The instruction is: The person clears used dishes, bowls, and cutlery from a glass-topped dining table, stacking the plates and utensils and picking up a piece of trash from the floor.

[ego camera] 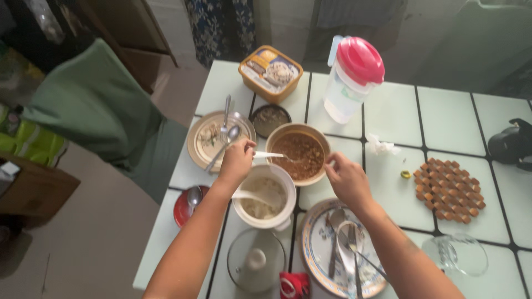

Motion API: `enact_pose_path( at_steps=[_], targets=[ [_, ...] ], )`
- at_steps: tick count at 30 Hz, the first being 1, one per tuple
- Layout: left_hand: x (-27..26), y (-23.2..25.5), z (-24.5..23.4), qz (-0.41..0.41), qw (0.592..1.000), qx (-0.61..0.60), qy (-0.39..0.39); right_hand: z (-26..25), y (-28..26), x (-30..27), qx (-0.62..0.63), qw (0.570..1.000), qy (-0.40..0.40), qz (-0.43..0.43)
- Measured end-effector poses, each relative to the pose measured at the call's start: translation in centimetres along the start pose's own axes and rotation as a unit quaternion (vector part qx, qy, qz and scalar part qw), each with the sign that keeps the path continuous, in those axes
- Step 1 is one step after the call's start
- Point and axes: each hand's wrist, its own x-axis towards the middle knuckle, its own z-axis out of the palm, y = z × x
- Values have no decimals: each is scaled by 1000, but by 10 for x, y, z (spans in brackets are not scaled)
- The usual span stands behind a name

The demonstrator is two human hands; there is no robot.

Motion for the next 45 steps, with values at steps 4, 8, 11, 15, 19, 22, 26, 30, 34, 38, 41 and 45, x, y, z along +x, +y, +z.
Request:
enact_pose_path(
  at_steps=[4, 8, 11, 15, 19, 22, 26, 30, 34, 38, 41, 45],
  targets=[
    [33, -16, -13, 23, 999, 26, 14, 26, -13, 71, 2, 997, 23, -77],
    [59, -63, -39, -15, 998, 25, 62, 70, 1, 144, -56, 996, -21, -65],
    [75, -123, -65, -51, 984, 114, 128, 104, 20, 195, -91, 993, -36, -66],
    [81, -232, -83, -41, 959, 171, 222, 142, 41, 246, -167, 984, -67, -12],
    [84, -298, -79, -240, 952, 127, 138, 169, 45, 277, -209, 975, -76, 22],
    [82, -300, -65, -299, 949, 48, 93, 183, 51, 294, -257, 962, -91, 26],
    [70, -283, -73, -322, 937, -86, 105, 205, 56, 312, -216, 960, -147, 103],
    [59, -290, -82, -324, 886, -313, 105, 223, 60, 326, -162, 955, -186, 162],
    [42, -307, -97, -289, 888, -334, 128, 240, 54, 334, -147, 947, -240, 156],
    [33, -308, -111, -313, 873, -341, 155, 246, 49, 333, -114, 958, -233, 125],
    [29, -298, -121, -299, 868, -359, 170, 246, 42, 330, -27, 961, -229, 150],
    [26, -285, -131, -320, 856, -361, 185, 241, 29, 326, 79, 961, -213, 157]
  ],
)
